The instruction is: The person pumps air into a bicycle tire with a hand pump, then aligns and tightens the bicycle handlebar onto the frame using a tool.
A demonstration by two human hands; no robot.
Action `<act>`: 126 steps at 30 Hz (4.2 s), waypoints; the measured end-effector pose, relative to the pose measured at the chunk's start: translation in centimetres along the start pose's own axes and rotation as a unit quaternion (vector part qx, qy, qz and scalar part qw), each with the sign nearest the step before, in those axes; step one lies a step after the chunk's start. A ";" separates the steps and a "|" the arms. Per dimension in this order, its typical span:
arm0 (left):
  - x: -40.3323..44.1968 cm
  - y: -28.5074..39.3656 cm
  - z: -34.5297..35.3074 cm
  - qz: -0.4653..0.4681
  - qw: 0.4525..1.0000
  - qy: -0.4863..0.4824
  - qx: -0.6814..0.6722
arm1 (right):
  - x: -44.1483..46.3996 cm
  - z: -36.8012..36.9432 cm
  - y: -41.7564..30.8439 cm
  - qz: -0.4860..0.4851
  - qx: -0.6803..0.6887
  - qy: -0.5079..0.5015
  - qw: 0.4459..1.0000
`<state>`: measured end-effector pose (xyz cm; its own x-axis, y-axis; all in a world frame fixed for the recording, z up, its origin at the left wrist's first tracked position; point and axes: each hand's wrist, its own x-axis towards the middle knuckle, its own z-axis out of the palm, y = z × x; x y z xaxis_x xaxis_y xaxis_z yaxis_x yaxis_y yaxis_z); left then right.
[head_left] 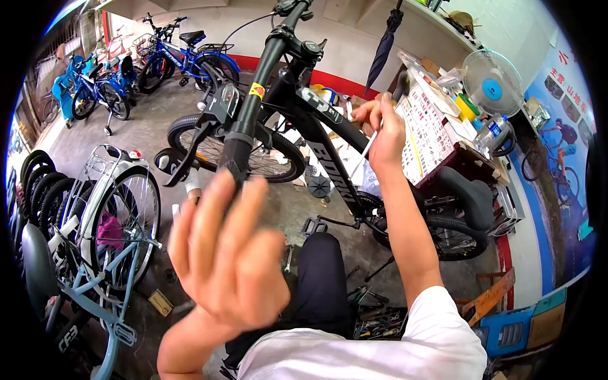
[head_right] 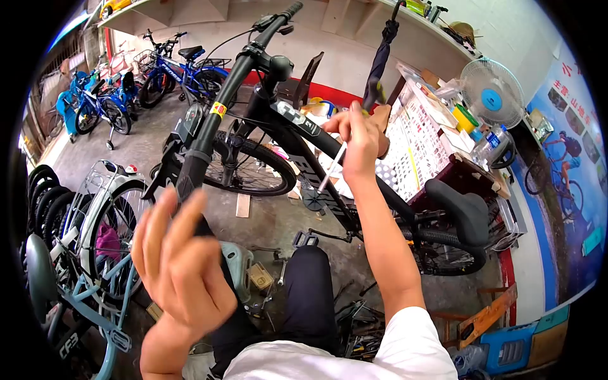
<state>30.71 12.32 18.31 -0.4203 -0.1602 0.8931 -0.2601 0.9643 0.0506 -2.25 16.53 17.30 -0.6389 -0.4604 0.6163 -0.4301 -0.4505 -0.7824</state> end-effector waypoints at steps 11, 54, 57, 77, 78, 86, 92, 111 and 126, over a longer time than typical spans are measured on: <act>-2.4 3.4 1.7 0.012 1.000 0.000 -0.028 | -1.1 -5.7 8.6 0.079 -0.121 0.075 0.987; 8.1 -6.5 9.6 0.140 0.967 0.151 0.147 | 4.7 -10.0 13.3 -0.036 -0.450 0.090 0.888; 7.1 -6.8 8.4 0.098 0.977 0.133 0.135 | 3.6 -9.2 13.8 -0.121 -0.468 0.094 0.870; -6.5 1.3 -0.2 0.109 0.990 -0.022 -0.092 | -1.0 -6.5 1.9 0.068 -0.117 -0.061 0.989; -7.3 1.5 -0.2 0.121 0.985 -0.038 -0.116 | -0.9 -5.9 0.6 0.096 -0.103 -0.085 0.986; -15.8 1.1 1.6 -0.058 0.967 -0.120 -0.217 | 0.3 -3.4 -2.2 0.144 -0.028 -0.039 0.988; -25.2 0.1 -0.5 -0.281 0.932 -0.153 -0.173 | 0.5 -2.5 -3.8 0.101 -0.042 -0.087 0.990; -27.1 0.9 1.6 -0.286 0.908 -0.216 -0.217 | -1.4 -1.3 -7.2 0.086 0.117 -0.093 0.985; -29.2 0.8 0.4 -0.322 0.896 -0.253 -0.172 | 1.1 1.5 -5.5 -0.262 -0.070 -0.073 0.960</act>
<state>42.40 17.72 -7.92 -0.6426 -0.6982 0.3156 -0.3442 0.6310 0.6953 0.35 17.32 22.39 -0.2199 -0.3054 0.9265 -0.7566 -0.5461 -0.3595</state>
